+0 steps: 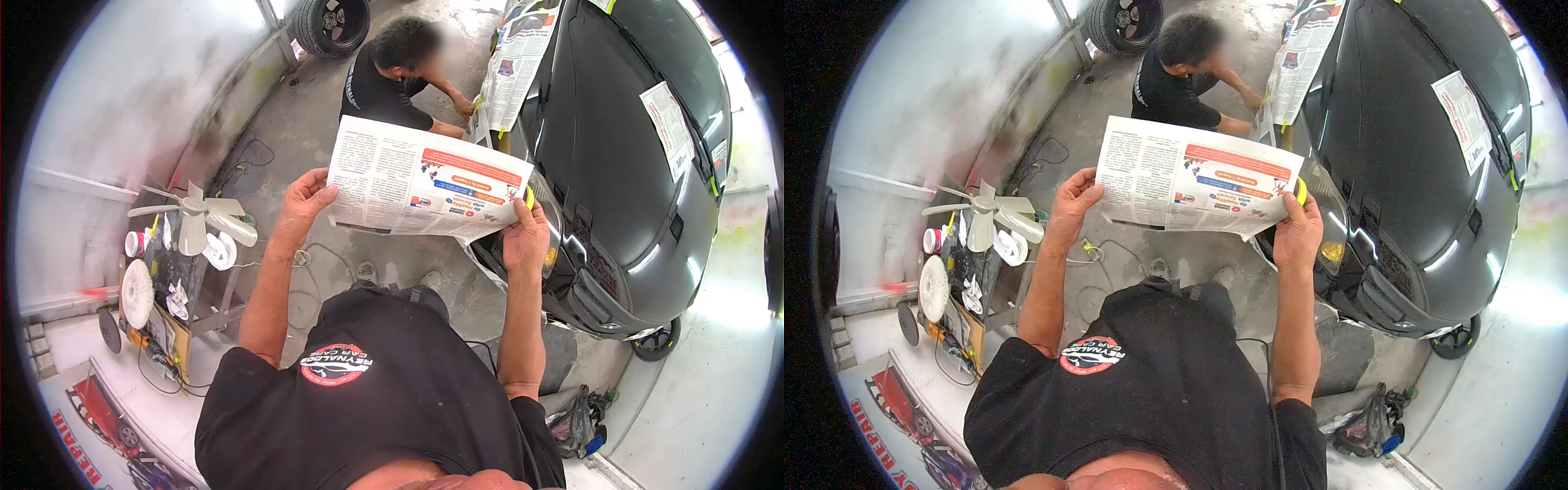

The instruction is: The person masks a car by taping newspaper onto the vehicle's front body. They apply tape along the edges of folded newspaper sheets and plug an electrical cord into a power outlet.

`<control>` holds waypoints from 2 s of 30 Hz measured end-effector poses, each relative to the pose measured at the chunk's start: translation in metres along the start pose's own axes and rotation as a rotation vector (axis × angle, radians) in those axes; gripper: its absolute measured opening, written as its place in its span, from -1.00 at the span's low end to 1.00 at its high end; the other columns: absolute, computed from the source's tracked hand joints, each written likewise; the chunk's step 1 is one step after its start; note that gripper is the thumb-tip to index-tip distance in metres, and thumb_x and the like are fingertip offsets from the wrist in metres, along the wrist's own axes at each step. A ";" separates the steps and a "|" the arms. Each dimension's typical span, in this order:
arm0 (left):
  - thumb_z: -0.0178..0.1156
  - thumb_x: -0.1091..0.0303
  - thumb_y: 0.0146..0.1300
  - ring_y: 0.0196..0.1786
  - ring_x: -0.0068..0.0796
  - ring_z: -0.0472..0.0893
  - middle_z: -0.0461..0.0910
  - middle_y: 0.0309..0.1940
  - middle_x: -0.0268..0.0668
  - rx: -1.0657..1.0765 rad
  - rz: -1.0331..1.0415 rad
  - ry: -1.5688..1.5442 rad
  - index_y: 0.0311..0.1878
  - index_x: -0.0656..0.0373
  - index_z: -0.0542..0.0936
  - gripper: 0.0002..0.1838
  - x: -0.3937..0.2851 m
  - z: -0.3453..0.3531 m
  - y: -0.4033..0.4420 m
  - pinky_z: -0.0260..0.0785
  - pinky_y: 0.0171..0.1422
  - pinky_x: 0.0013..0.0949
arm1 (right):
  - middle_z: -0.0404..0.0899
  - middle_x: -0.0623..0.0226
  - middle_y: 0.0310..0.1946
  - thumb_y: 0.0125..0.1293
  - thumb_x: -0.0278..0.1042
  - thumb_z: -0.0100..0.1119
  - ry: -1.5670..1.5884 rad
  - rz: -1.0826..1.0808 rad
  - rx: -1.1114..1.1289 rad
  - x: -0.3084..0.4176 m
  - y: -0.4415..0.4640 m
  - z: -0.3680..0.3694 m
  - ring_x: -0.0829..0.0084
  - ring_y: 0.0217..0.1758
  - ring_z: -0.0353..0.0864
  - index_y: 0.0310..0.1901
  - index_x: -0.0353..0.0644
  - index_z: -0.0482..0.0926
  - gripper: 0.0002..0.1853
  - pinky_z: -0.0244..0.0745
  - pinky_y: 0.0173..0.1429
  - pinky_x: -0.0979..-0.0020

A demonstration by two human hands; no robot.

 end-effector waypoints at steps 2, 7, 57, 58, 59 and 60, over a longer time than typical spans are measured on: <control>0.43 0.26 0.34 0.13 -0.45 0.63 0.71 0.05 -0.16 -0.143 0.140 0.265 0.31 0.29 0.54 -0.45 -0.023 -0.001 0.002 0.44 0.28 -0.32 | 0.69 0.19 0.06 0.42 -0.59 0.25 0.003 0.008 -0.008 0.004 -0.003 0.004 0.38 0.11 0.69 0.24 -0.36 0.49 -0.62 0.55 0.29 0.30; 0.47 0.15 0.29 0.26 -0.24 0.61 0.65 0.21 -0.08 -0.253 0.549 0.858 0.33 0.20 0.56 -0.39 -0.105 0.071 -0.003 0.38 0.41 -0.20 | 0.71 0.19 0.01 0.41 -0.60 0.27 -0.297 -0.111 0.185 0.014 -0.029 0.048 0.50 0.00 0.70 0.26 -0.42 0.47 -0.58 0.57 0.18 0.44; 0.39 0.49 0.08 -0.39 -0.22 0.61 0.57 -0.44 -0.31 0.053 0.738 0.967 -0.28 0.13 0.59 -0.83 -0.040 0.130 -0.052 0.42 -0.30 -0.19 | 0.72 -0.02 -0.08 0.38 -0.26 0.30 -1.663 -0.277 0.460 -0.042 -0.114 0.114 -0.03 -0.11 0.73 0.47 -0.27 0.34 -0.32 0.56 0.17 0.11; 0.39 0.48 0.09 -0.39 -0.23 0.61 0.57 -0.44 -0.31 0.057 0.740 0.970 -0.28 0.12 0.59 -0.83 -0.040 0.128 -0.053 0.42 -0.30 -0.20 | 0.73 -0.01 -0.07 0.39 -0.29 0.27 -1.643 -0.253 0.461 -0.045 -0.113 0.119 -0.05 -0.12 0.74 0.42 -0.23 0.43 -0.41 0.59 0.07 0.11; 0.40 0.47 0.10 -0.39 -0.24 0.61 0.57 -0.44 -0.31 0.062 0.743 0.974 -0.27 0.12 0.60 -0.83 -0.039 0.126 -0.054 0.42 -0.30 -0.21 | 0.73 -0.01 -0.07 0.39 -0.31 0.25 -1.525 -0.320 0.482 -0.049 -0.113 0.123 -0.05 -0.12 0.74 0.36 -0.21 0.48 -0.48 0.59 0.03 0.10; 0.40 0.45 0.11 -0.39 -0.25 0.61 0.57 -0.44 -0.31 0.069 0.746 0.978 -0.26 0.12 0.60 -0.83 -0.039 0.123 -0.055 0.41 -0.30 -0.22 | 0.73 -0.01 -0.08 0.39 -0.34 0.24 -1.404 -0.382 0.500 -0.056 -0.111 0.120 -0.05 -0.12 0.74 0.30 -0.20 0.54 -0.55 0.60 -0.01 0.09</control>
Point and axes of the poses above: each hand's wrist, its own y-axis towards the middle knuckle, its own z-axis out of the palm, x = y × z, the point moved 9 cm from there along y, towards the middle knuckle
